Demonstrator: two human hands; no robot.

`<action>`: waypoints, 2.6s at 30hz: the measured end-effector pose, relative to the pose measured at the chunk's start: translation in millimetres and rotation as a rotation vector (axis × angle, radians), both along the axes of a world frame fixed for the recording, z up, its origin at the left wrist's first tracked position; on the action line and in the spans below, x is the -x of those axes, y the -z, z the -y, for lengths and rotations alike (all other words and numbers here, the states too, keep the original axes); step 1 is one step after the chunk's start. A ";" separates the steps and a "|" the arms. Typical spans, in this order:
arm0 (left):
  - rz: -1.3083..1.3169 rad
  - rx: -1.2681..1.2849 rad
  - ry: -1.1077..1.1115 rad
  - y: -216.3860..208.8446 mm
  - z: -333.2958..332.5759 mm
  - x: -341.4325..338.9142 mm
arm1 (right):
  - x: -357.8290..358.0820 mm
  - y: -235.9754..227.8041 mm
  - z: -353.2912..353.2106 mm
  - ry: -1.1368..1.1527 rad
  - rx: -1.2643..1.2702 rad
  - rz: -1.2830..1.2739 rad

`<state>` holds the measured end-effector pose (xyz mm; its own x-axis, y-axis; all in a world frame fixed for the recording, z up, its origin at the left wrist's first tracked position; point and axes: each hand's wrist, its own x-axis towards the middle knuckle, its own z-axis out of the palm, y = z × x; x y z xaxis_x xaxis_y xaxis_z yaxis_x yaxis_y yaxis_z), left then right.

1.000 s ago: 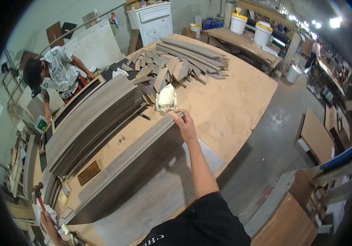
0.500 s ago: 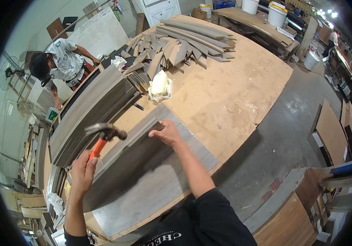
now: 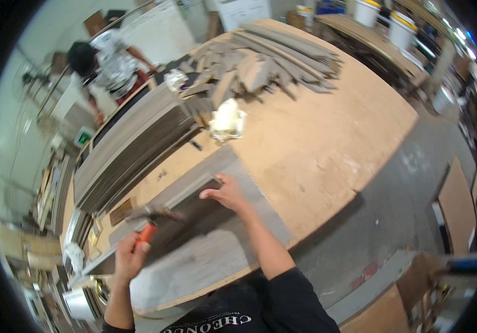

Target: Assembling laminate furniture panels using a pneumatic nail gun and a hammer.

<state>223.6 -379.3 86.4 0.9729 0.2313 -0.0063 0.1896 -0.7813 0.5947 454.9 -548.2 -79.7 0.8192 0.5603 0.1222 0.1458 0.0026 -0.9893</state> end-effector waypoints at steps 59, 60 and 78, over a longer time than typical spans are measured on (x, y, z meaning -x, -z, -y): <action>0.242 0.160 -1.296 242.6 -229.3 247.1 | 15.5 54.8 51.7 0.515 0.721 0.148; 0.241 0.161 -1.295 241.2 -228.2 245.1 | 12.8 57.6 54.4 0.519 0.685 0.125; 0.232 -0.061 -1.306 242.9 -223.5 232.9 | 9.3 52.5 56.7 0.502 0.684 0.004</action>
